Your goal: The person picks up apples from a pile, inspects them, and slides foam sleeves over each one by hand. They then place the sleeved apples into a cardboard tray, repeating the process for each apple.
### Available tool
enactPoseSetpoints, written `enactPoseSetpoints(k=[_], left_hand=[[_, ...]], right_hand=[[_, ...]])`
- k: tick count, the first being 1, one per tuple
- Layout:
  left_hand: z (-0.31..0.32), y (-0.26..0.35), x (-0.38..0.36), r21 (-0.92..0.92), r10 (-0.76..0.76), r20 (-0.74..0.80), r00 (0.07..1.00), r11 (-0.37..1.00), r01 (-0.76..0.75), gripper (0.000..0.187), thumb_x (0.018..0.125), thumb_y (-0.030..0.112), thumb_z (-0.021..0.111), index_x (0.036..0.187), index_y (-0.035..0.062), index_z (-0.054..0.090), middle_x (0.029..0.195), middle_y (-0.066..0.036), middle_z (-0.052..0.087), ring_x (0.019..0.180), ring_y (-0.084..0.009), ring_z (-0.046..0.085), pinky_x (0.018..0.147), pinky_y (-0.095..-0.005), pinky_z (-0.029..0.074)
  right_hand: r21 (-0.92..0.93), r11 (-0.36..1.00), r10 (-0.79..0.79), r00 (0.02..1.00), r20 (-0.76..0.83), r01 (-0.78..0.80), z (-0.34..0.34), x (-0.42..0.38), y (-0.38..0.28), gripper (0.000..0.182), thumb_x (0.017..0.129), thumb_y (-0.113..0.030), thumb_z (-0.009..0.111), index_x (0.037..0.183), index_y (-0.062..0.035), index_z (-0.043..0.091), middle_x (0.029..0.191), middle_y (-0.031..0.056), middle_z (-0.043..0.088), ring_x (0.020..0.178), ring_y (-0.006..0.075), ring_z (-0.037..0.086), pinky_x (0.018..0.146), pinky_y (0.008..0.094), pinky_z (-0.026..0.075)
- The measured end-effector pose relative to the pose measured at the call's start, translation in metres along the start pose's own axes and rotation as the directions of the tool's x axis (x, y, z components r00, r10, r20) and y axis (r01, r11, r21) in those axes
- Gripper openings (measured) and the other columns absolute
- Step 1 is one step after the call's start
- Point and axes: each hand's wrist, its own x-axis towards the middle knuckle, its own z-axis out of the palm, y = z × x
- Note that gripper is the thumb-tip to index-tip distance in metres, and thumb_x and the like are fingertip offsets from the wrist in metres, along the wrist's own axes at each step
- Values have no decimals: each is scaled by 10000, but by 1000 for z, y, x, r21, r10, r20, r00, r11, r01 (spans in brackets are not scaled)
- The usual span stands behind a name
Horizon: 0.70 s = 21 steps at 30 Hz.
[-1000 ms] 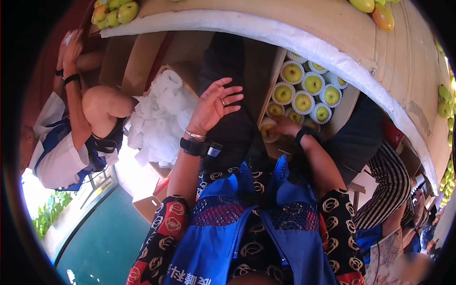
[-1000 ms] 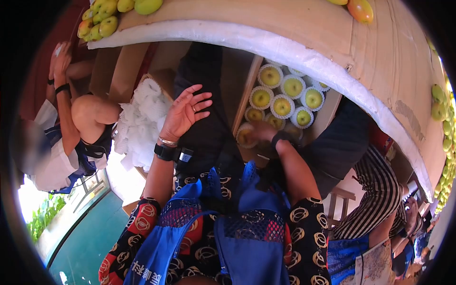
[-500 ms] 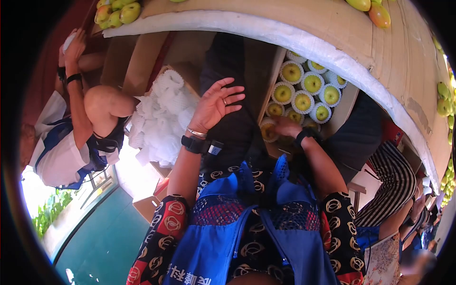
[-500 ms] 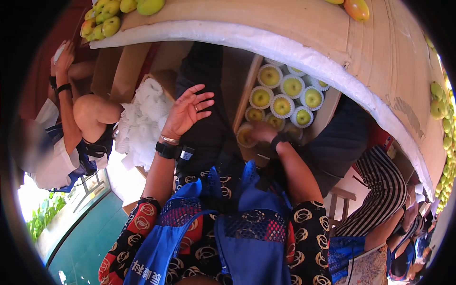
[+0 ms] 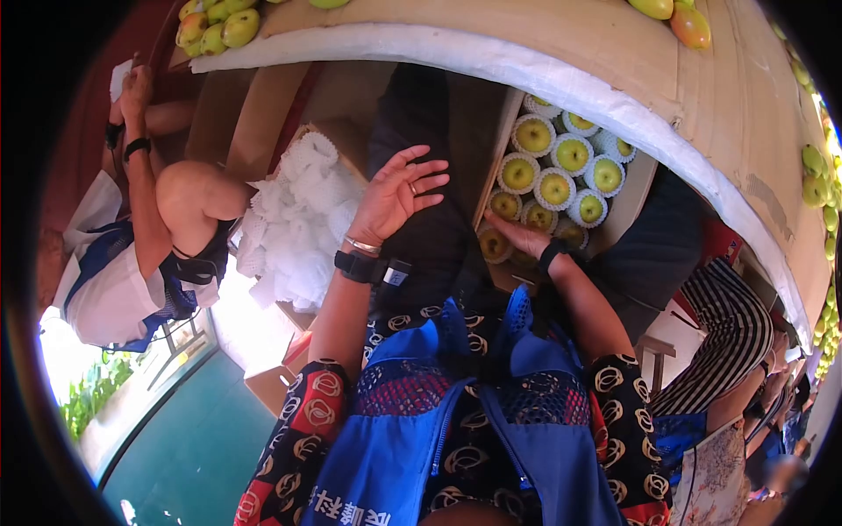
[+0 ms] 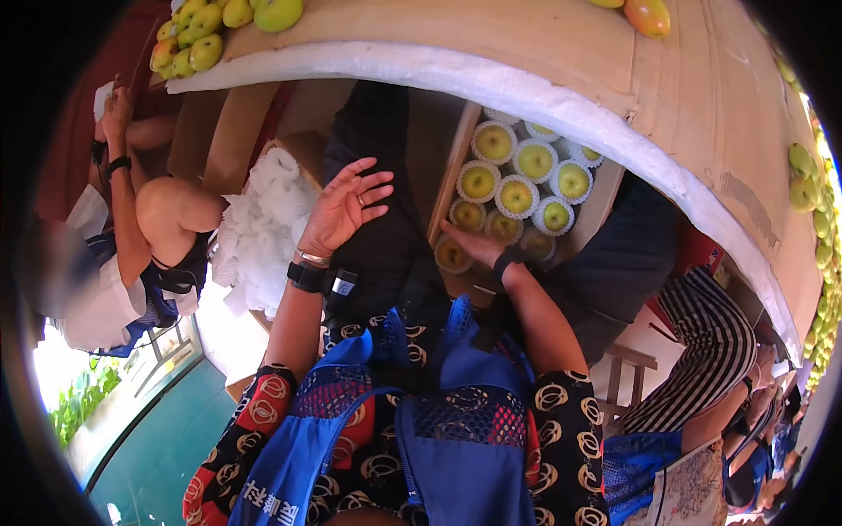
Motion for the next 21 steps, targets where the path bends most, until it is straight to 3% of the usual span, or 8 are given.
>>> enactPoseSetpoints(k=[2, 6, 8, 14, 16, 17, 19, 21], left_hand=[[1, -2, -3, -22, 21, 22, 1000, 1000, -21, 330, 921, 155, 453, 1240, 78, 420, 1149, -176, 554, 1021, -266, 579, 819, -399, 505], [-2, -6, -3, -25, 55, 26, 998, 998, -54, 307, 906, 149, 489, 1205, 90, 454, 1105, -168, 579, 994, -279, 592, 800, -409, 509], [-10, -10, -1, -68, 45, 59, 997, 997, -41, 326, 901, 149, 500, 1218, 89, 446, 1139, -161, 566, 1011, -260, 588, 813, -403, 509], [-5, -18, -14, -19, 83, -79, 993, 996, -85, 265, 902, 145, 491, 1152, 71, 443, 1082, -135, 581, 935, -229, 603, 783, -356, 507], [-1, -20, -21, 0, 116, -122, 986, 993, -117, 265, 903, 148, 479, 1150, 61, 437, 1063, -122, 581, 910, -211, 601, 776, -329, 502], [0, -22, -23, 37, 123, -153, 980, 992, -119, 255, 900, 140, 477, 1140, 63, 442, 1039, -111, 580, 888, -201, 604, 756, -325, 506], [2, -28, -27, 133, 134, -208, 969, 985, -108, 249, 887, 139, 484, 1120, 56, 459, 998, -87, 576, 833, -168, 601, 703, -296, 505], [8, -26, -36, 201, 136, -202, 970, 975, -95, 246, 892, 151, 490, 1120, 62, 465, 1011, -80, 575, 842, -156, 595, 704, -283, 499]], right_hand=[[93, 996, -1, 999, 49, -4, 6, -4, 9, 613, 929, -482, 317, 1359, -44, 319, 1418, 106, 306, 1320, 202, 261, 1076, 282, 196], [-272, 958, -72, 995, 65, 87, 6, 8, 24, 595, 951, -424, 302, 1380, -14, 254, 1446, 102, 241, 1339, 187, 199, 1097, 272, 122], [-67, 997, -26, 1000, -13, 25, 11, 10, 19, 606, 949, -418, 323, 1376, 5, 250, 1445, 110, 236, 1341, 197, 193, 1094, 279, 130], [-91, 994, -61, 997, -40, 57, 6, 19, 17, 613, 934, -436, 336, 1347, 16, 306, 1418, 146, 294, 1331, 224, 236, 1077, 282, 168], [-199, 972, 80, 974, -211, -123, 7, 6, -2, 644, 917, -465, 349, 1335, 24, 327, 1401, 166, 321, 1319, 241, 267, 1070, 293, 183], [-215, 971, 60, 978, -202, -104, 7, 6, -2, 644, 917, -465, 349, 1335, 24, 327, 1401, 166, 321, 1319, 241, 267, 1070, 293, 183], [-215, 973, 26, 963, -268, -86, -4, 8, 5, 541, 933, -361, 380, 1307, 31, 376, 1317, 149, 441, 1199, 231, 422, 973, 290, 317], [-259, 966, -91, 952, -294, 12, -9, 6, 6, 508, 927, -333, 407, 1275, 37, 414, 1269, 146, 482, 1159, 222, 451, 954, 279, 328]])
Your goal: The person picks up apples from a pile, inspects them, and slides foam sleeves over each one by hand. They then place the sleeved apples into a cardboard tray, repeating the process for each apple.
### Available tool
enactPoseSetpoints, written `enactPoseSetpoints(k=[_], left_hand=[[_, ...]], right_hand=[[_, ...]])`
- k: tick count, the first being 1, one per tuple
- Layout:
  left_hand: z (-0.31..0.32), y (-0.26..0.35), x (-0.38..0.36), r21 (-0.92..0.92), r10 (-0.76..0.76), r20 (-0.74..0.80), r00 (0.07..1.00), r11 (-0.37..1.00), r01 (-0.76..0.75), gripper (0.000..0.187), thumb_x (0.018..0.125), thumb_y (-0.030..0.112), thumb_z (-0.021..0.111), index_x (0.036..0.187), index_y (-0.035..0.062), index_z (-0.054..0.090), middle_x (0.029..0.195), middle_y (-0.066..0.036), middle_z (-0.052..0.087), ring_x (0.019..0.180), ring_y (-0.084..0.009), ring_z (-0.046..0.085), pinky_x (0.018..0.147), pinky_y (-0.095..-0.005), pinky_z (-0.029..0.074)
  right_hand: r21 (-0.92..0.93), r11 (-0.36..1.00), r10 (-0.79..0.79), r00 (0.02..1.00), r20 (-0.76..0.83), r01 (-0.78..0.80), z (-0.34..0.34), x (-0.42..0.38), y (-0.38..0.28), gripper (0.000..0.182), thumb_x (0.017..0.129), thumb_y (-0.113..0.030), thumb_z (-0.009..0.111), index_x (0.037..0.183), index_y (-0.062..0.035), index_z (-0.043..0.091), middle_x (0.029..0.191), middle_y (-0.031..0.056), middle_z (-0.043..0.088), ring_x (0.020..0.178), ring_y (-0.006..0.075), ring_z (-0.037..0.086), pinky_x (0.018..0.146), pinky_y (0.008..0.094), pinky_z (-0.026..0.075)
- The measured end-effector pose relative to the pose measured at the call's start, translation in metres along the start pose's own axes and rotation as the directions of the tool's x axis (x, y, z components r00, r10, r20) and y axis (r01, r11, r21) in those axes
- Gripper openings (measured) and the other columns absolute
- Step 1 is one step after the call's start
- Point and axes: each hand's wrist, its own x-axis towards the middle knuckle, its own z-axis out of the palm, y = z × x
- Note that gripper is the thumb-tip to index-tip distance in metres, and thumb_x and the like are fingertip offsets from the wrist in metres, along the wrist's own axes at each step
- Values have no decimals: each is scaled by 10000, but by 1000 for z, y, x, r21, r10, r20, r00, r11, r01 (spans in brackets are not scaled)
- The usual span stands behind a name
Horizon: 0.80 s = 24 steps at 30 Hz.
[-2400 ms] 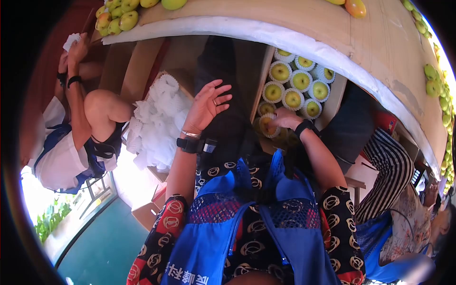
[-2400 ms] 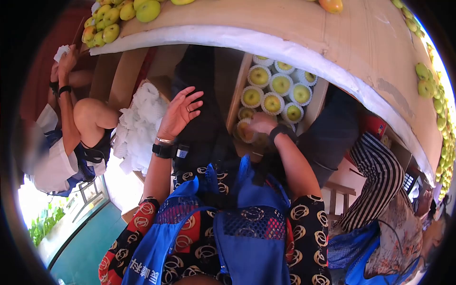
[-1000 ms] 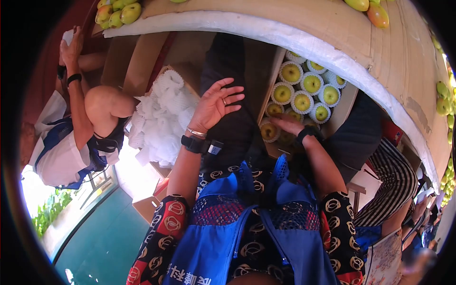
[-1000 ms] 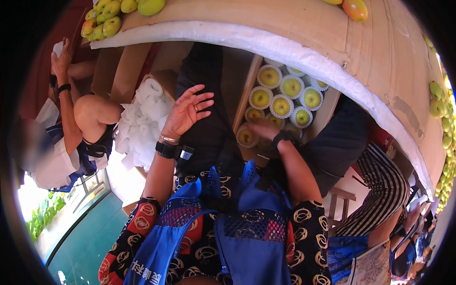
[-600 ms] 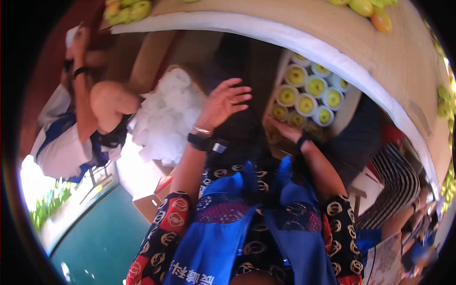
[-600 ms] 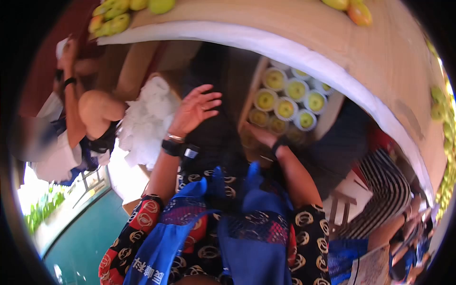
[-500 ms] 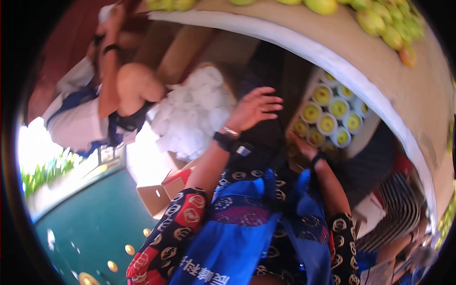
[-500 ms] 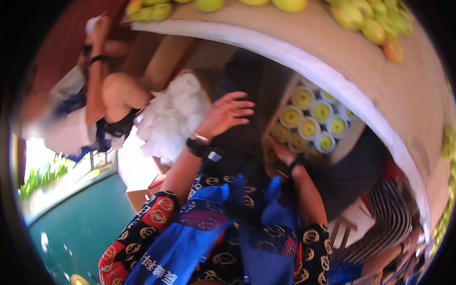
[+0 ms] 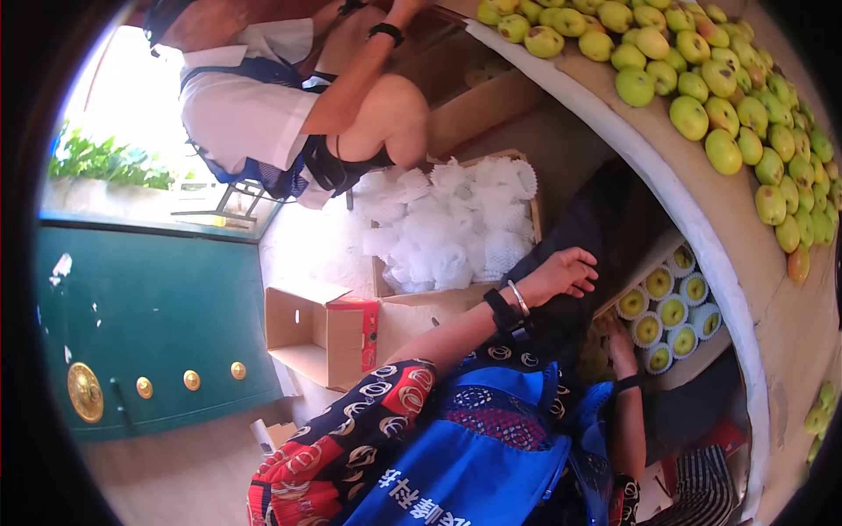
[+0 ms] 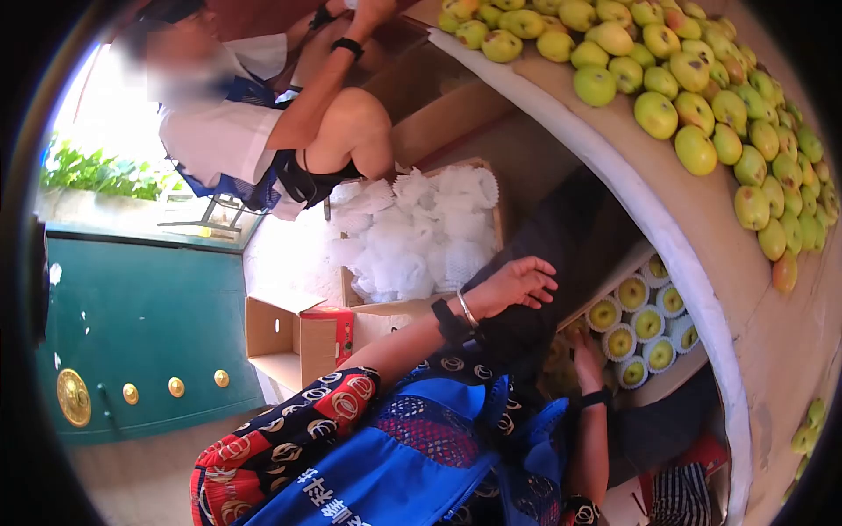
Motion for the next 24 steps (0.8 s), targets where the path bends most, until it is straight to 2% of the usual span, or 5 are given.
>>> enactPoseSetpoints(k=[10, 13, 17, 19, 24], left_hand=[[-89, 47, -113, 257, 312, -282, 907, 936, -242, 239, 874, 186, 507, 1086, 75, 522, 925, -37, 612, 727, -106, 591, 600, -221, 462], [-170, 47, -138, 503, 558, -551, 620, 815, -287, 228, 824, 54, 488, 1029, 81, 584, 906, -26, 617, 708, -92, 575, 594, -218, 443], [-277, 27, -167, 755, 751, -656, 78, 654, 52, 316, 730, 15, 557, 1044, 46, 549, 978, -134, 604, 889, -267, 579, 806, -320, 448], [-307, 15, -181, 811, 828, -557, 73, 523, 262, 335, 706, 11, 579, 1038, 36, 541, 1050, -148, 584, 976, -322, 551, 862, -364, 430], [-298, 36, -170, 887, 836, -459, 300, 412, 208, 345, 699, 45, 607, 1038, 36, 547, 1143, -149, 543, 1110, -355, 472, 931, -402, 381]], right_hand=[[253, 967, 70, 977, -203, -17, -28, 6, 10, 357, 872, -326, 539, 1128, -80, 569, 1029, 8, 572, 892, 136, 500, 781, 282, 388], [298, 950, 143, 977, -161, -90, -31, 5, 10, 402, 853, -371, 553, 1171, -126, 541, 1076, -5, 554, 930, 159, 496, 793, 344, 374], [294, 949, 161, 977, -142, -113, -31, 1, 6, 431, 851, -391, 546, 1205, -148, 513, 1125, -15, 539, 960, 181, 493, 800, 388, 360], [280, 946, 205, 971, -121, -165, -31, -1, 6, 432, 856, -386, 538, 1213, -144, 510, 1149, -11, 540, 982, 195, 498, 803, 384, 358], [296, 937, 227, 967, -116, -184, -32, -5, 0, 422, 859, -377, 538, 1210, -144, 513, 1155, 0, 540, 987, 201, 501, 801, 378, 358]])
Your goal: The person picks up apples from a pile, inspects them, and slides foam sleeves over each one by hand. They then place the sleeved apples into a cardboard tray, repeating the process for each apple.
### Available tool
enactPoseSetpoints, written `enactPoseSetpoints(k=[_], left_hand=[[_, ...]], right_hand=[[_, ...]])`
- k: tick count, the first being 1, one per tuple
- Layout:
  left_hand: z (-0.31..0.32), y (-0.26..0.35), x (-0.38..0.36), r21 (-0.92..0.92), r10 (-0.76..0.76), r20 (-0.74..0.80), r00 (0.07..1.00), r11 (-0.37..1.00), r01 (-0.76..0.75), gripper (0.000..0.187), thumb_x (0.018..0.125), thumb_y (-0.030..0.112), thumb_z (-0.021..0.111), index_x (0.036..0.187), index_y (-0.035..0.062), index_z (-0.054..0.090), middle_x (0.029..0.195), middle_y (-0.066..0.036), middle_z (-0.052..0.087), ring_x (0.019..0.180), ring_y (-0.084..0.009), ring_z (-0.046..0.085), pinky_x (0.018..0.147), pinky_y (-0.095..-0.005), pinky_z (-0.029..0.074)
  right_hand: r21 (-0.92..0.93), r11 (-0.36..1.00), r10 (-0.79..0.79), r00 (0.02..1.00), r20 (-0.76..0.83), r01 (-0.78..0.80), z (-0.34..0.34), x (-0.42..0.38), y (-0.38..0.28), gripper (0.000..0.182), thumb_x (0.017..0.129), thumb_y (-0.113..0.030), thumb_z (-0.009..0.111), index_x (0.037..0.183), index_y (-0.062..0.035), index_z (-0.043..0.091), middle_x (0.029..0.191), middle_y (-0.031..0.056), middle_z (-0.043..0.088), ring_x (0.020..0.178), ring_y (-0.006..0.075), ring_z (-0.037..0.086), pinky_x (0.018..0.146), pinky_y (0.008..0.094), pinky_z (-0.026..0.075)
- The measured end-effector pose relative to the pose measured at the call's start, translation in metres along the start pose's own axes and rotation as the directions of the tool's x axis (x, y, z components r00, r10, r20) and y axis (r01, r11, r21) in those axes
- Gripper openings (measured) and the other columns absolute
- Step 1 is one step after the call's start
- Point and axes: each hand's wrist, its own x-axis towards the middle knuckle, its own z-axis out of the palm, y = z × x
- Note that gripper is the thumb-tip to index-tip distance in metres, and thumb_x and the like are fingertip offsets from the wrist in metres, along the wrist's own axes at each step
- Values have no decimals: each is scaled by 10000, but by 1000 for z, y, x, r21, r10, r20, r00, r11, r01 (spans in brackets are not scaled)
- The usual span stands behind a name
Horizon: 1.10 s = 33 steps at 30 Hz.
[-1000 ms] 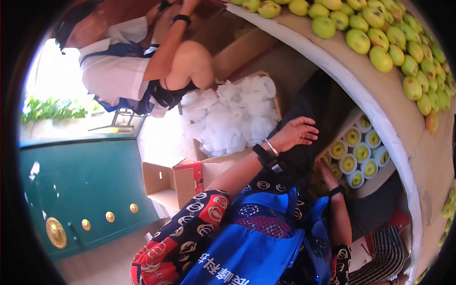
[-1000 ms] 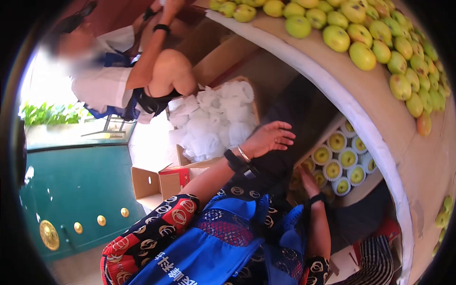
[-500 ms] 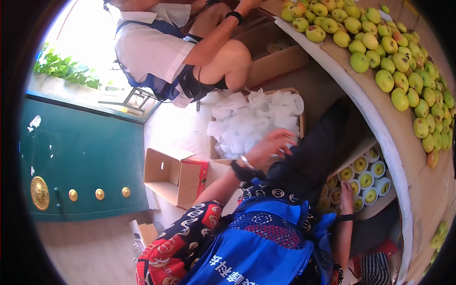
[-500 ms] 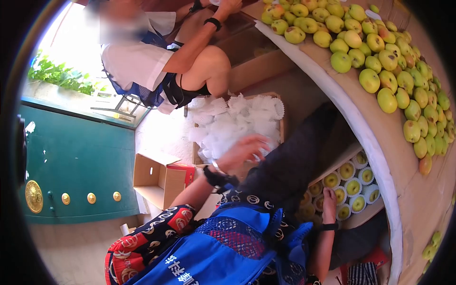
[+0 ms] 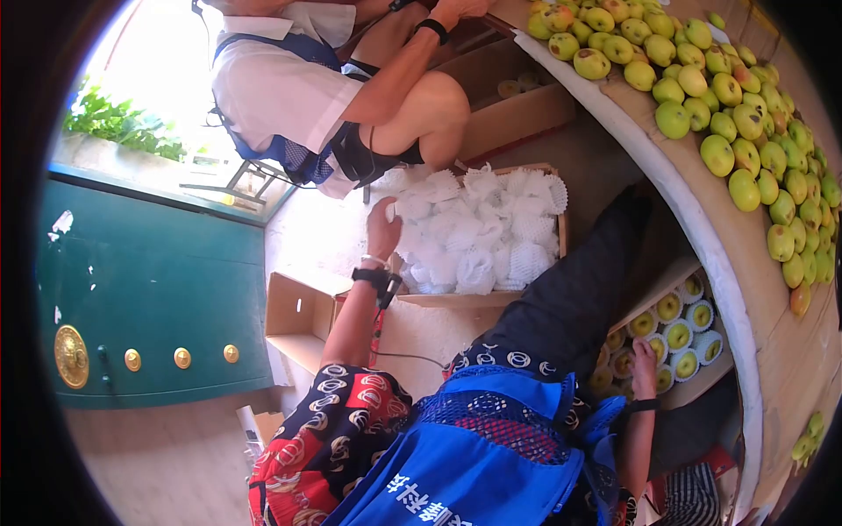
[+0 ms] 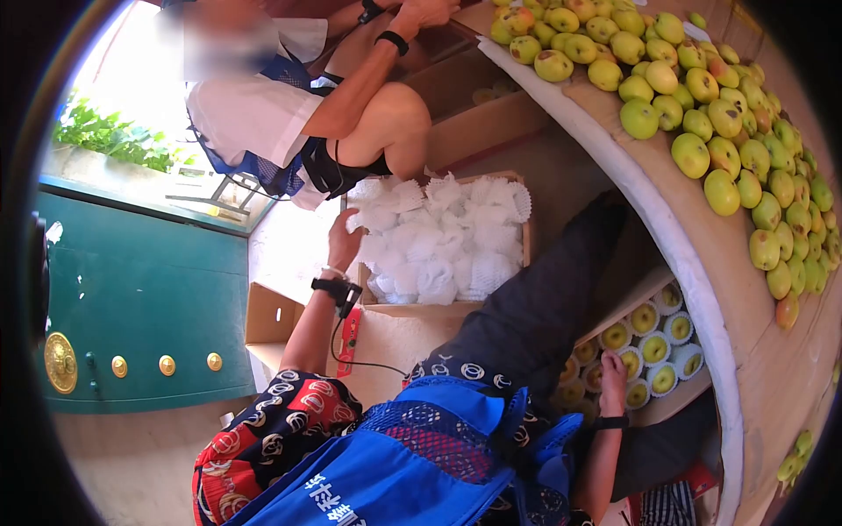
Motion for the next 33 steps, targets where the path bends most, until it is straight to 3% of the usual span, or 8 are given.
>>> enactPoseSetpoints(k=[4, 9, 11, 13, 15, 19, 28, 33], left_hand=[[45, 50, 34, 325, 204, 191, 960, 910, -258, 466, 718, 79, 633, 1161, 72, 488, 1245, -166, 480, 1189, -349, 414, 995, -456, 315], [115, -10, 81, 513, -141, 369, 919, 855, -75, 930, 624, 472, 678, 1389, 196, 226, 1427, -96, 281, 1327, -366, 183, 963, -682, 181], [128, -45, 96, 559, -257, 437, 862, 828, -36, 860, 651, 456, 650, 1377, 204, 263, 1408, -84, 324, 1309, -327, 257, 960, -669, 207], [121, -59, 98, 462, 108, 327, 939, 848, -258, 601, 652, 258, 695, 1186, 59, 504, 1074, -158, 600, 979, -304, 584, 821, -411, 462], [116, -64, 109, 480, -2, 380, 925, 855, -195, 583, 706, 315, 603, 1259, 208, 456, 1294, -52, 484, 1211, -298, 422, 930, -670, 245], [69, 38, 81, 466, -33, 276, 961, 878, -104, 427, 702, 245, 615, 1111, 132, 561, 1085, -117, 606, 1036, -336, 546, 890, -540, 366], [24, 173, -33, -600, 132, 443, 887, 779, 184, 318, 747, -24, 547, 1064, 4, 549, 970, -42, 588, 882, -113, 547, 774, -240, 448], [80, 208, -90, -607, 190, 673, 715, 694, 387, 284, 755, 46, 578, 1039, 25, 573, 882, 4, 579, 785, -81, 516, 696, -235, 422]], right_hand=[[-2, 1000, -3, 1000, 8, 3, -1, -4, -3, 404, 860, -358, 546, 1201, -143, 518, 1137, 7, 545, 965, 198, 510, 794, 361, 365], [33, 999, -34, 999, -41, 35, 6, -15, -5, 350, 863, -350, 557, 1141, -139, 554, 974, -31, 572, 834, 114, 525, 663, 259, 397], [138, 979, -151, 988, -2, 150, 5, -23, -2, 266, 872, -273, 569, 1090, -122, 582, 836, -66, 558, 696, 34, 499, 527, 150, 346], [126, 986, -95, 990, -101, 108, 13, -37, -22, 293, 851, -267, 596, 1065, -67, 588, 803, -33, 549, 675, 46, 459, 532, 192, 350], [143, 978, -131, 980, -147, 153, 13, -43, -27, 297, 848, -267, 596, 1067, -67, 586, 851, -21, 577, 698, 59, 490, 547, 198, 365], [204, 974, -89, 994, -61, 100, -7, -49, -36, 306, 849, -267, 588, 1094, -84, 574, 942, -16, 592, 769, 77, 530, 586, 210, 383], [557, 800, -157, 973, -168, 225, -55, -79, -64, 356, 860, -269, 586, 1157, -82, 531, 1142, 66, 567, 983, 187, 571, 782, 287, 435], [625, 731, -281, 955, -91, 275, -33, -78, -65, 348, 889, -234, 546, 1189, -62, 506, 1156, 85, 558, 991, 198, 572, 794, 293, 452]])
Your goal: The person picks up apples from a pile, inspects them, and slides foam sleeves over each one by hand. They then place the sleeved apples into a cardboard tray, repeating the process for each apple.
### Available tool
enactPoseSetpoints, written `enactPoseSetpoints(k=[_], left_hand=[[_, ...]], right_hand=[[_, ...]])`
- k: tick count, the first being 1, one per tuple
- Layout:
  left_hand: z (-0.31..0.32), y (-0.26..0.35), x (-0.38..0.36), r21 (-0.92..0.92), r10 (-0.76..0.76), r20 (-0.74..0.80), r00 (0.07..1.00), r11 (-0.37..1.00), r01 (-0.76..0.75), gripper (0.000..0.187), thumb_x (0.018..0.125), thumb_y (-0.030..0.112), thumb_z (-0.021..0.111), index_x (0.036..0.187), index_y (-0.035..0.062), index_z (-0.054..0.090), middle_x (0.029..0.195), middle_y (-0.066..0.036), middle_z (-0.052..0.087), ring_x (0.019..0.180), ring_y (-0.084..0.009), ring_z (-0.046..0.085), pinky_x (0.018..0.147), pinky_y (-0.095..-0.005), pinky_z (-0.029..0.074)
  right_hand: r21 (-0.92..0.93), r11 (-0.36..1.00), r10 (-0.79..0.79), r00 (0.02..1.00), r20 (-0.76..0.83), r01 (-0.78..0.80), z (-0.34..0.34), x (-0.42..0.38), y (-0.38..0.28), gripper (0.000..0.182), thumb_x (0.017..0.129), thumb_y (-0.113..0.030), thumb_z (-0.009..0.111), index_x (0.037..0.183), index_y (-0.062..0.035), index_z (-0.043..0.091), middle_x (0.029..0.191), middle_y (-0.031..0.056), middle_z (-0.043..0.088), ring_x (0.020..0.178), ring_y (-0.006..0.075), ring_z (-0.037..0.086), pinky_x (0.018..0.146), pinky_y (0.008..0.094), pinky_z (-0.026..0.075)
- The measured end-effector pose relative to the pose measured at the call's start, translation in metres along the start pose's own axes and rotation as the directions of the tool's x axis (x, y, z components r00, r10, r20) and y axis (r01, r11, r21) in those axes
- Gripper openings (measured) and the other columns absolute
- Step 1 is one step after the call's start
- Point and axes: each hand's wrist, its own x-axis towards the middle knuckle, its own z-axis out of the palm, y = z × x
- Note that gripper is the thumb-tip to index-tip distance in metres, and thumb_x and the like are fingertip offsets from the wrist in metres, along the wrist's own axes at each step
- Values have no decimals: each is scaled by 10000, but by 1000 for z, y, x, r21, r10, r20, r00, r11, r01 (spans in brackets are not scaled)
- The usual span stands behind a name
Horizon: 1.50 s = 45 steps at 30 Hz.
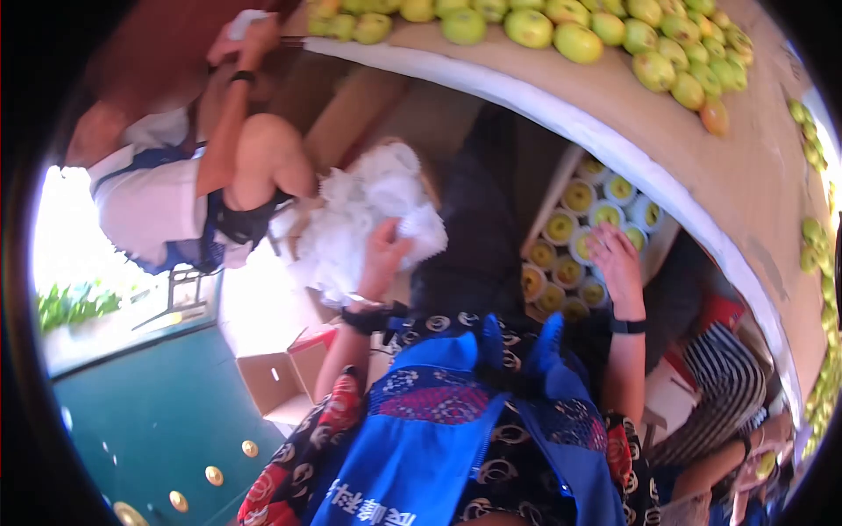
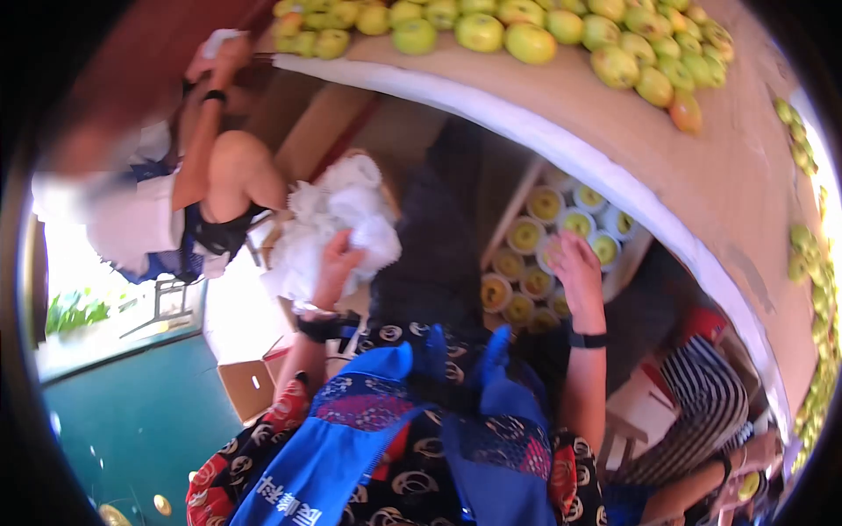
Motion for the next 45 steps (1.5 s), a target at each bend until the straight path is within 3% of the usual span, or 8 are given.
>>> enactPoseSetpoints(k=[10, 15, 26, 28, 29, 31, 37, 45], left_hand=[[-54, -96, 5, 330, -110, -357, 928, 914, 235, 208, 727, 89, 521, 895, -11, 591, 708, -62, 577, 657, -143, 559, 558, -302, 453], [-39, -30, 2, 167, 160, -285, 945, 979, -116, 284, 734, 8, 511, 1017, 8, 540, 881, -52, 592, 801, -109, 545, 687, -249, 447], [2, 11, 27, -460, -151, -112, 982, 884, 83, 235, 771, 31, 509, 1003, 30, 551, 930, -31, 610, 833, -114, 583, 676, -245, 470], [-4, 4, 41, 178, 103, -105, 989, 981, -83, 253, 748, 30, 495, 998, 27, 538, 960, -99, 618, 857, -220, 608, 702, -313, 483], [-2, 8, 50, 178, 107, -106, 989, 980, -87, 253, 748, 30, 495, 998, 27, 538, 960, -99, 618, 857, -220, 608, 702, -313, 483], [5, 18, 70, 691, 610, 110, 785, 520, -501, 256, 724, 34, 476, 974, 22, 529, 947, -192, 607, 866, -353, 589, 750, -408, 470], [3, -14, 102, 856, 89, 127, 988, 493, -155, 295, 712, 39, 470, 1006, 23, 484, 910, -271, 588, 866, -441, 557, 777, -493, 447], [-13, -11, 80, 956, 214, -196, 957, 257, 138, 172, 725, 40, 479, 896, 27, 457, 859, -233, 591, 803, -394, 585, 673, -471, 475]], right_hand=[[-83, 996, 28, 999, 22, -26, 8, -6, 18, 320, 890, -218, 545, 1174, -72, 521, 1131, 56, 570, 965, 150, 564, 770, 246, 432], [-118, 991, 69, 997, 35, -65, 11, -5, 23, 308, 890, -213, 546, 1165, -77, 532, 1114, 49, 573, 957, 143, 565, 763, 241, 436], [-121, 990, 71, 997, 17, -69, 11, -3, 24, 294, 887, -202, 551, 1154, -82, 538, 1101, 47, 576, 934, 136, 570, 745, 233, 440], [-132, 990, 62, 998, 27, -58, 12, -1, 28, 291, 886, -196, 548, 1153, -82, 539, 1095, 45, 578, 927, 131, 573, 741, 228, 440], [-132, 990, 59, 998, 29, -55, 12, 0, 29, 291, 886, -196, 548, 1153, -82, 539, 1095, 45, 578, 927, 131, 573, 741, 228, 440], [-117, 990, 79, 996, 44, -74, 13, 0, 30, 290, 886, -188, 545, 1155, -83, 538, 1091, 46, 579, 925, 128, 572, 742, 227, 438], [-149, 987, 77, 994, 80, -65, 13, -4, 39, 312, 888, -190, 536, 1175, -70, 520, 1129, 56, 571, 943, 127, 565, 751, 226, 431], [-172, 979, 122, 988, 92, -105, 20, -5, 40, 321, 889, -195, 532, 1182, -64, 512, 1152, 64, 560, 955, 130, 560, 752, 222, 427]])
